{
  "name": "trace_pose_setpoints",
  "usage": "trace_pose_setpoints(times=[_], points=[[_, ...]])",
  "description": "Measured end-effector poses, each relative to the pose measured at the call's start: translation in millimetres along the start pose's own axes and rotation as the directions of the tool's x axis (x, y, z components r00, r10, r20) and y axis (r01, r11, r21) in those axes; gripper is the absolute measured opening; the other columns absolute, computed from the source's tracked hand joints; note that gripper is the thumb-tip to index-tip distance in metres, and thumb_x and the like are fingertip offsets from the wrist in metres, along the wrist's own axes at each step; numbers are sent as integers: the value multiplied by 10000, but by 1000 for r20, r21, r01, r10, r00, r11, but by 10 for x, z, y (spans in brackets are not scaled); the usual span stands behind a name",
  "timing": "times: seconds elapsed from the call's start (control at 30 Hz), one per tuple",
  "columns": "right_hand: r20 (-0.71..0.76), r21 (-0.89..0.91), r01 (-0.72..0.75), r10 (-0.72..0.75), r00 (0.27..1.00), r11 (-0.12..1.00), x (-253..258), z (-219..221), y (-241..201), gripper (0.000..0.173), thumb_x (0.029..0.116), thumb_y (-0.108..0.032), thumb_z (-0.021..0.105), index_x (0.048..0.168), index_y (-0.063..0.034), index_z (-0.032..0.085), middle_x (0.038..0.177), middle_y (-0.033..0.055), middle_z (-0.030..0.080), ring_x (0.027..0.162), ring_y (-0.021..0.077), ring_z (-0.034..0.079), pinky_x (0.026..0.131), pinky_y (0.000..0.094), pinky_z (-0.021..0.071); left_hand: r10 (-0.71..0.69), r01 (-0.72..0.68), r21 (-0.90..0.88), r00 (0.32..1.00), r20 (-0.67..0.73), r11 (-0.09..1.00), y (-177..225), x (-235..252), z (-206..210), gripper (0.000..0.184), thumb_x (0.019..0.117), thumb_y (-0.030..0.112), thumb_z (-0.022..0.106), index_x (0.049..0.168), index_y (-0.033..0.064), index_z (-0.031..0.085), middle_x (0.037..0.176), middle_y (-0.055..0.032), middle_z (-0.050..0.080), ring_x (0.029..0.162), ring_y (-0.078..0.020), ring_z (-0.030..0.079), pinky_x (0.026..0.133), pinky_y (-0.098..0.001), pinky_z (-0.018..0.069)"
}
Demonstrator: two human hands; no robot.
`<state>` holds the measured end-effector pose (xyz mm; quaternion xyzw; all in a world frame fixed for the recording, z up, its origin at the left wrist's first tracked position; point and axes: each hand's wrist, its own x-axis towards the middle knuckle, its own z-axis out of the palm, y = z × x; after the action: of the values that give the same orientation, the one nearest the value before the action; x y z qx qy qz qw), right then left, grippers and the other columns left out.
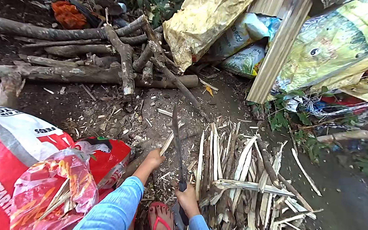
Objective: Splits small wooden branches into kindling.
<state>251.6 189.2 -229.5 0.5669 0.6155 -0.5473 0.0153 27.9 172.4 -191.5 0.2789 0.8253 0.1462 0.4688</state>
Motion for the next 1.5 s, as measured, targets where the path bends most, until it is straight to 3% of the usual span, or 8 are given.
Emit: trace_pose_setpoints(times=[0.4,0.53,0.77,0.87,0.97,1.03,1.37,1.5], points=[[95,186,-110,93,991,976,-36,26,-62,307,826,64,728,1100,61,589,755,123,621,538,175,594,543,340,554,-134,141,148,989,-57,979,-63,-152,106,488,1102,302,474,1501,29,402,1355,-269,614,1276,-422,613,1055,-590,488],[-145,261,205,-172,974,943,-359,-512,-588,275,798,15,732,1044,69,621,711,95,640,540,167,608,555,349,560,-111,124,239,991,-69,963,-26,-146,141,455,1109,273,441,1483,18,398,1346,-274,619,1246,-445,629,1019,-604,510],[-629,237,970,-755,186,42,-745,-1387,-1999,180,864,-48,730,956,-196,684,743,-55,723,646,101,706,659,291,640,-143,159,247,986,-84,956,154,-145,108,419,1081,162,448,1478,36,400,1349,-253,623,1246,-435,631,985,-606,531],[-579,187,834,-628,520,519,-475,-683,-1288,116,817,-4,697,912,-26,635,717,47,694,666,135,701,673,298,628,-133,155,237,985,-110,959,189,-149,70,530,1056,204,539,1512,-6,369,1421,-296,553,1290,-465,586,1019,-607,511],[-137,-121,24,-41,990,992,60,-68,-311,455,897,-116,754,1282,77,607,1106,283,683,1033,387,682,940,555,542,-5,60,223,971,-238,973,199,-362,-2,813,1015,385,639,1597,-35,258,1618,-318,297,1491,-491,322,1190,-630,297],[-57,-233,-151,142,988,961,333,79,-106,516,923,-194,749,1350,49,592,1250,295,660,1208,424,636,1042,591,488,92,-24,193,932,-352,981,193,-543,-148,800,1023,392,621,1610,-11,259,1664,-285,236,1556,-458,203,1246,-617,177],[-38,42,-39,41,998,998,283,56,88,358,838,-57,772,1145,66,634,878,198,665,712,282,659,702,477,573,29,15,324,991,-128,946,141,-170,124,652,1049,386,580,1522,-27,405,1511,-283,472,1397,-451,475,1132,-602,395],[-63,-91,-3,-2,998,996,122,-142,-198,391,819,-69,779,1167,55,648,948,214,682,853,325,672,823,529,547,3,39,288,990,-144,957,169,-212,8,527,1107,410,435,1421,-7,505,1334,-272,623,1255,-431,619,1030,-600,491]])
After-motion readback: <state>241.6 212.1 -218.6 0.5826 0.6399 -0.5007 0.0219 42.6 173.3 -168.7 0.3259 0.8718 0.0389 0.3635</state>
